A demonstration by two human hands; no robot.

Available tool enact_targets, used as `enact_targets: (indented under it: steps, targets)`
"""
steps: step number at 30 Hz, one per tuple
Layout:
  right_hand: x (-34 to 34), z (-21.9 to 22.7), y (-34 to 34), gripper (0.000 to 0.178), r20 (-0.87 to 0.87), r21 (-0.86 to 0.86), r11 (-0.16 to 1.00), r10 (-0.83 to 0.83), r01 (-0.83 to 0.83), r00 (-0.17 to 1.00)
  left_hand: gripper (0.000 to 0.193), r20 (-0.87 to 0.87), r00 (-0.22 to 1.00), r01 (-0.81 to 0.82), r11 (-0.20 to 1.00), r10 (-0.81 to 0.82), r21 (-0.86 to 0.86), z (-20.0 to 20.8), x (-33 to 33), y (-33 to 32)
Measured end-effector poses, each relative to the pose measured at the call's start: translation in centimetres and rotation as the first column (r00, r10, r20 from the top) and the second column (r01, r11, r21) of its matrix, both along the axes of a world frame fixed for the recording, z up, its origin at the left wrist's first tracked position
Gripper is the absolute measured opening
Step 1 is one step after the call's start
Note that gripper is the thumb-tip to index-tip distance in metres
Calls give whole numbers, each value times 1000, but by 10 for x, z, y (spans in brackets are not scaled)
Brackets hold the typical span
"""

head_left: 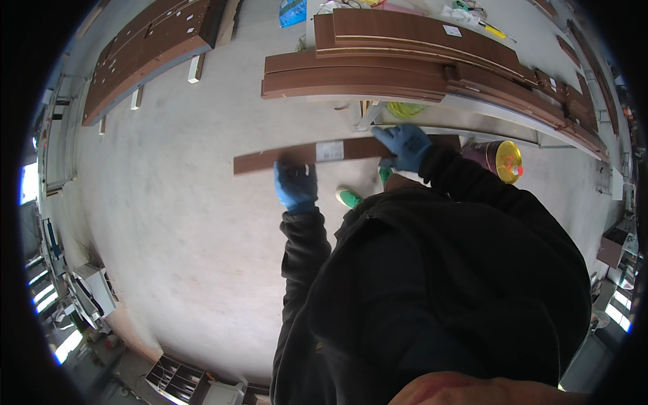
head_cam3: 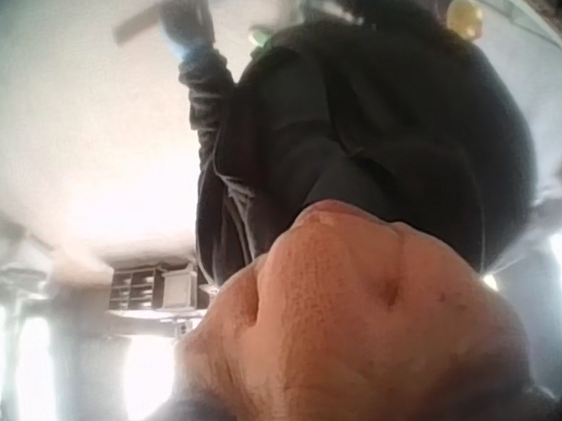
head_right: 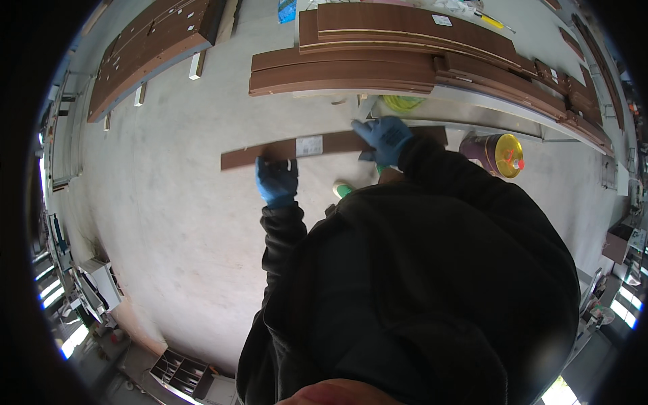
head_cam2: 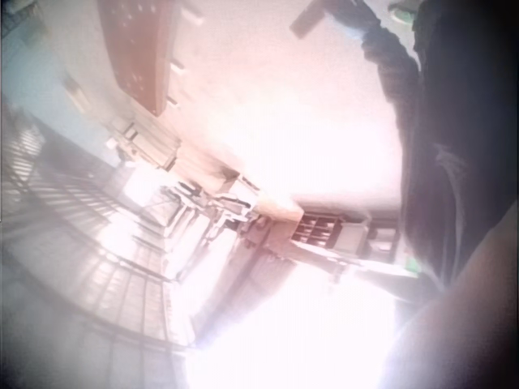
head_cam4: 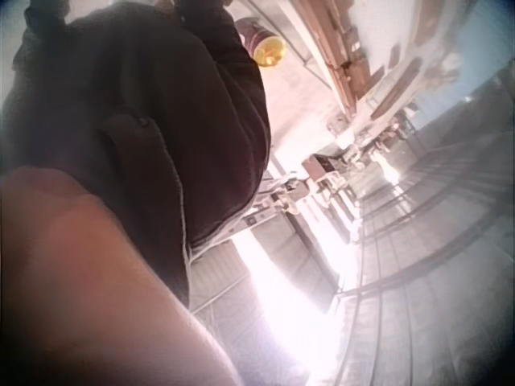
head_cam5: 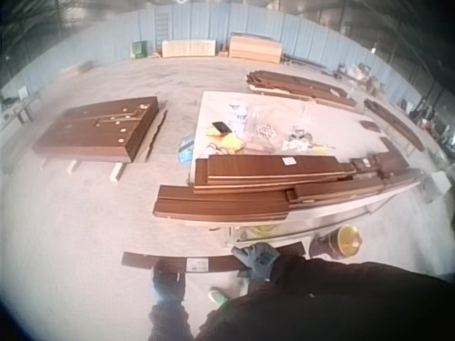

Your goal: The person handles several brown wooden panels, wiping them with a cloth and liquid from a bottle, then applies a brown filler from a tube to small spots on the panel edges. The person moves panels between a workbench and a larger surface, wipes both sides, and applies filler to multiple points.

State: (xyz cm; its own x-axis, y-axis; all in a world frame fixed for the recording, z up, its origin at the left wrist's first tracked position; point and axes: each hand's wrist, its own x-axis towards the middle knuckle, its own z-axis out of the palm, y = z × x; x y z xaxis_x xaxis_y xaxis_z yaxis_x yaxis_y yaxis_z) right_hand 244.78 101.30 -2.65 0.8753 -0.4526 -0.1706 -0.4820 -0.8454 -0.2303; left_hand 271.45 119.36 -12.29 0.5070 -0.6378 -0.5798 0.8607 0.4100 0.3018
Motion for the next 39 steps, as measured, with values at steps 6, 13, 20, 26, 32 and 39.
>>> enact_targets:
  steps: [6,13,20,26,32,39]
  targets:
    - [-23,-23,-71,74,167,-298,949,-56,104,984,74,356,933,-19,980,-54,199,0,70,-31]
    - [-17,-41,-133,69,328,-268,959,0,93,945,74,520,801,54,901,-296,430,14,119,-98]
    - [-9,-63,-179,73,380,-286,956,53,63,923,33,552,695,159,847,-461,508,6,150,-166]
    - [-6,-50,-182,73,271,-153,983,-55,100,961,33,608,645,150,857,-463,493,18,154,-173]
    - [1,-17,-205,73,326,-193,970,-77,146,942,38,688,617,59,894,-382,443,49,158,-188]
    - [14,-5,-228,71,397,-63,956,-240,287,886,60,707,622,-102,861,-336,498,15,171,-192]
